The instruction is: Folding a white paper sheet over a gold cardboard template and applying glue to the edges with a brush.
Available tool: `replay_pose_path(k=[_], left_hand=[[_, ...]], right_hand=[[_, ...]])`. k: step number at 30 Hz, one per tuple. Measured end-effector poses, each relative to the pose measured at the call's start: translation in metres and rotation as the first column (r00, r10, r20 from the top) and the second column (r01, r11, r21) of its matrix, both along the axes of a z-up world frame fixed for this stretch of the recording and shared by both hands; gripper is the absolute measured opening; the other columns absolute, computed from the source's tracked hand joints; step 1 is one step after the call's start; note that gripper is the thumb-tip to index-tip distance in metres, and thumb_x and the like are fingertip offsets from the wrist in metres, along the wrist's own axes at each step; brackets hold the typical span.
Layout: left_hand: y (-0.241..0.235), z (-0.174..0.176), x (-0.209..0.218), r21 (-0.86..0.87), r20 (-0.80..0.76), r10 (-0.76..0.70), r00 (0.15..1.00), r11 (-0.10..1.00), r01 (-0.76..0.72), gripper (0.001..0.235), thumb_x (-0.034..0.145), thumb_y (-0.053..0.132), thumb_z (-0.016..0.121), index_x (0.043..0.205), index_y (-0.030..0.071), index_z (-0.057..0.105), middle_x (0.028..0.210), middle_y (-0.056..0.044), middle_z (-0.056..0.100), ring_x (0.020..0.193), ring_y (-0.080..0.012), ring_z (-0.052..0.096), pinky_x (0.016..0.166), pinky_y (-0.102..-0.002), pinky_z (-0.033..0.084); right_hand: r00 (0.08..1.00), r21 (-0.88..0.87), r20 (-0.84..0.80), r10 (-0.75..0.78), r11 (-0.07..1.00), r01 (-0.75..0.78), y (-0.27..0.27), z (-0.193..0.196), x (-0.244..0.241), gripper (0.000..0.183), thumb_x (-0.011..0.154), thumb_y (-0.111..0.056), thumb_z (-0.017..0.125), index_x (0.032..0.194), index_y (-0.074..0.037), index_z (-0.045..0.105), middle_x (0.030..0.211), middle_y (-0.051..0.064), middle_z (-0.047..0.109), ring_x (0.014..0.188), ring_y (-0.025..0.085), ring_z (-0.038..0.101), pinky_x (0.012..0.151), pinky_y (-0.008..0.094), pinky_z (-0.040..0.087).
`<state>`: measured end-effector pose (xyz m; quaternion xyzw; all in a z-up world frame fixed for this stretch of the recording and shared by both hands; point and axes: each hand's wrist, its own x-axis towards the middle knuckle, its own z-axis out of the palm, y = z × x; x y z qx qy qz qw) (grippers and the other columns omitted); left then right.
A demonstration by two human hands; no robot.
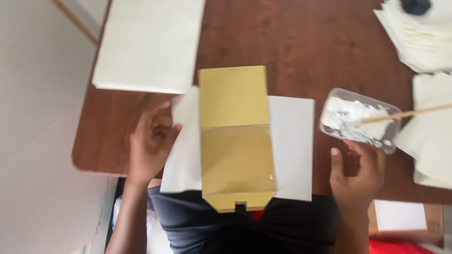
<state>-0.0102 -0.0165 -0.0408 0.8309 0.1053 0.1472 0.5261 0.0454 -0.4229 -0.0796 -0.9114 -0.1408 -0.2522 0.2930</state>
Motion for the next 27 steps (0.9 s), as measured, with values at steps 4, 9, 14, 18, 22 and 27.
replay_pose_path(k=[4,9,14,18,22,27], left_hand=[[-0.007,0.006,-0.008,0.363,0.094,-0.121,0.988,0.928,0.079,0.041,0.097,0.009,0.075,0.135,0.008,0.06,0.095,-0.002,0.068,0.076,-0.0118,0.065,0.075,-0.026,0.058],[0.001,0.01,-0.015,0.439,-0.167,0.092,0.982,0.898,-0.009,0.052,0.095,0.012,0.076,0.144,0.013,0.055,0.105,-0.005,0.073,0.087,-0.0146,0.071,0.073,-0.031,0.057],[0.0,-0.007,-0.03,0.731,0.107,0.044,0.993,0.674,-0.108,0.035,0.106,0.008,0.076,0.136,-0.002,0.064,0.122,-0.01,0.069,0.109,-0.0295,0.064,0.102,-0.051,0.048],[-0.038,-0.007,-0.025,0.733,0.074,-0.098,0.992,0.68,0.012,0.019,0.102,0.011,0.072,0.118,0.003,0.066,0.126,-0.009,0.073,0.111,-0.0254,0.069,0.103,-0.041,0.051],[-0.061,-0.02,-0.022,0.795,0.013,-0.115,0.993,0.604,0.059,0.016,0.101,0.016,0.067,0.117,0.015,0.07,0.114,0.002,0.076,0.109,-0.0181,0.07,0.099,-0.042,0.037],[-0.068,-0.027,-0.021,0.745,0.058,-0.183,0.981,0.662,0.079,0.027,0.101,-0.003,0.055,0.122,0.009,0.066,0.122,-0.002,0.074,0.116,-0.0178,0.068,0.107,-0.04,0.035]], right_hand=[[0.993,-0.075,0.053,-0.106,0.991,0.109,-0.033,-0.001,0.01,0.027,0.103,-0.001,0.082,0.124,0.008,0.068,0.107,0.019,0.062,0.089,0.029,0.059,0.086,0.041,0.052],[0.966,-0.107,0.074,-0.249,0.961,0.256,-0.058,0.004,0.016,0.049,0.095,-0.014,0.094,0.125,0.01,0.064,0.118,0.021,0.054,0.091,0.031,0.058,0.081,0.043,0.053],[0.967,-0.004,0.007,-0.254,0.967,0.254,-0.065,-0.001,0.021,0.039,0.091,-0.008,0.096,0.112,0.004,0.065,0.119,0.018,0.053,0.096,0.029,0.059,0.086,0.042,0.054],[0.975,-0.027,0.051,-0.215,0.976,0.216,-0.065,-0.001,0.029,0.026,0.1,-0.003,0.091,0.109,0.004,0.067,0.116,0.018,0.055,0.09,0.028,0.06,0.08,0.04,0.054],[0.964,0.023,0.167,-0.209,0.978,0.208,-0.05,0.004,0.029,0.015,0.099,0.02,0.079,0.111,0.014,0.072,0.116,0.022,0.049,0.099,0.033,0.056,0.083,0.042,0.055],[0.998,0.052,0.049,0.037,0.998,-0.04,-0.006,0.001,0.006,0.002,0.103,0.002,0.073,0.102,0.0,0.072,0.105,0.015,0.068,0.104,0.033,0.062,0.095,0.042,0.052]])
